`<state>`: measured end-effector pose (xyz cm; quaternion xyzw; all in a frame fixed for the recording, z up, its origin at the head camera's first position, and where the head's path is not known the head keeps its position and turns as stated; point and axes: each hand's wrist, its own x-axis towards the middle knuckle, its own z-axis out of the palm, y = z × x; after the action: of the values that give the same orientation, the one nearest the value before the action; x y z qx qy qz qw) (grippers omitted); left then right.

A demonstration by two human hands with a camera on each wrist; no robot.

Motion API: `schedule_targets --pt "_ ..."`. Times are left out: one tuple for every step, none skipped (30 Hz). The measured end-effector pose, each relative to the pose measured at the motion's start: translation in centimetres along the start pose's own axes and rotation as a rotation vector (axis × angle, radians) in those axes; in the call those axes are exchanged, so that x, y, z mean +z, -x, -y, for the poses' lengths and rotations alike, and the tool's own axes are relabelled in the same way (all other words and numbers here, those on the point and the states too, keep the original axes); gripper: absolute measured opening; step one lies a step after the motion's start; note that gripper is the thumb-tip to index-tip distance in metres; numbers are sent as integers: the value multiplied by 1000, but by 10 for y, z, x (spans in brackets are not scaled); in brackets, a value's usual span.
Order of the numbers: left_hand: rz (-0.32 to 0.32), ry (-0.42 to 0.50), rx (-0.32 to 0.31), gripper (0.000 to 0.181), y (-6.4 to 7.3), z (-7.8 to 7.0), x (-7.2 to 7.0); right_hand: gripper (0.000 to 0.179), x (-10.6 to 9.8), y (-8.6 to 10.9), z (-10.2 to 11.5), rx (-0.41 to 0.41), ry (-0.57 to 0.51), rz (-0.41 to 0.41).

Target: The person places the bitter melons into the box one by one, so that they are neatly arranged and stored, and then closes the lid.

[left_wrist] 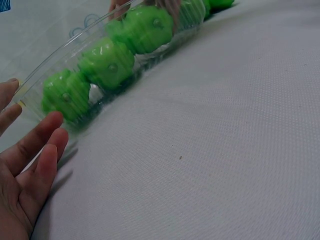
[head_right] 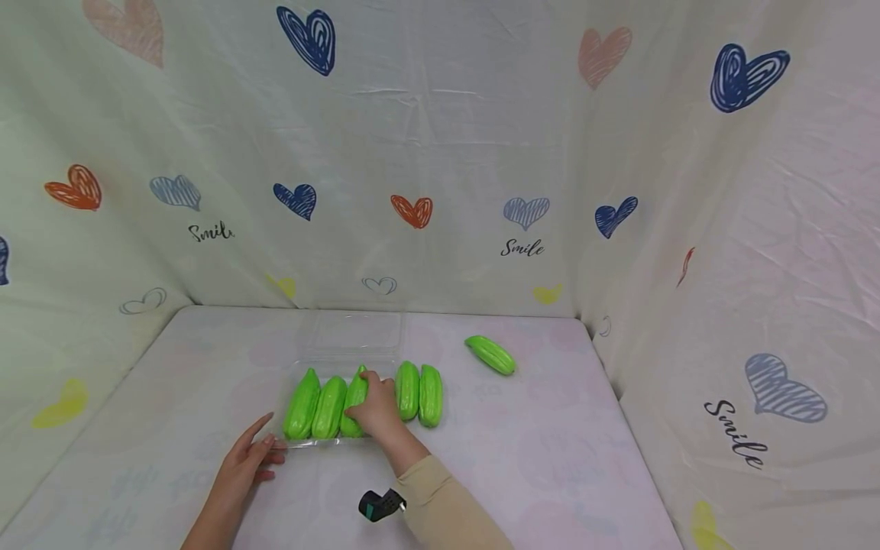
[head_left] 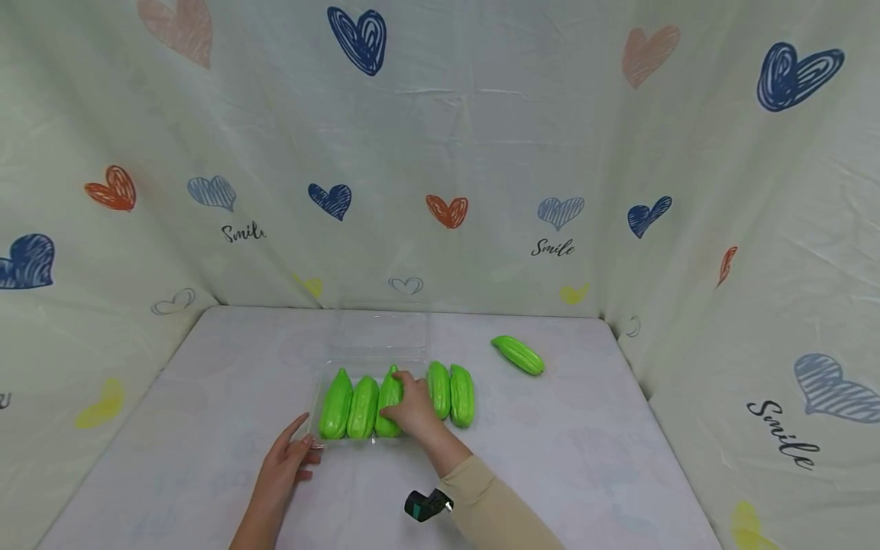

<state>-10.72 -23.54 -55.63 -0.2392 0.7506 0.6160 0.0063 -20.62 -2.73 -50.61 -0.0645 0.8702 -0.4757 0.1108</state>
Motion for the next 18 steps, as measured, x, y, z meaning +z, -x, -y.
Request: schedule_targets --pt "0 -1 1 58 0 0 0 68 0 0 0 -3 6 -2" --pt "0 -1 2 58 0 0 0 68 0 0 0 -6 11 -2" --pt "-1 -2 2 58 0 0 0 67 0 0 0 -8 16 -2" --pt "0 -2 4 58 0 0 0 67 0 0 0 -9 18 -2" --pt "1 0 4 57 1 0 0 67 0 0 -1 -11 21 -3" --pt "3 2 6 57 1 0 0 67 0 0 -1 -13 25 -4" --pt "4 4 8 58 1 -1 0 67 0 0 -1 -14 24 -4" --pt "7 5 9 58 2 -1 0 68 1 -1 -2 -13 25 -5" --pt "7 6 9 58 2 -1 0 68 1 -1 -2 -14 27 -7" --pt "7 8 9 58 2 -1 0 68 2 -1 -2 -14 30 -9" --pt "8 10 10 58 2 -1 0 68 2 -1 -3 -15 35 -12" --pt "8 12 11 58 2 -2 0 68 3 -2 -3 -16 37 -14" --pt "9 13 12 58 2 -2 0 68 3 -2 -3 -16 40 -16" --pt "9 13 13 58 2 -2 0 67 3 -2 -3 -16 45 -19" --pt "8 14 12 57 2 -2 0 67 3 -2 -3 -16 48 -20" --pt "8 14 13 57 2 -2 0 67 3 -2 -3 -14 50 -20" --pt "9 14 13 57 2 -2 0 67 3 -3 -3 -15 51 -22" --pt "9 14 13 57 2 -2 0 67 3 -3 -3 -17 53 -23"
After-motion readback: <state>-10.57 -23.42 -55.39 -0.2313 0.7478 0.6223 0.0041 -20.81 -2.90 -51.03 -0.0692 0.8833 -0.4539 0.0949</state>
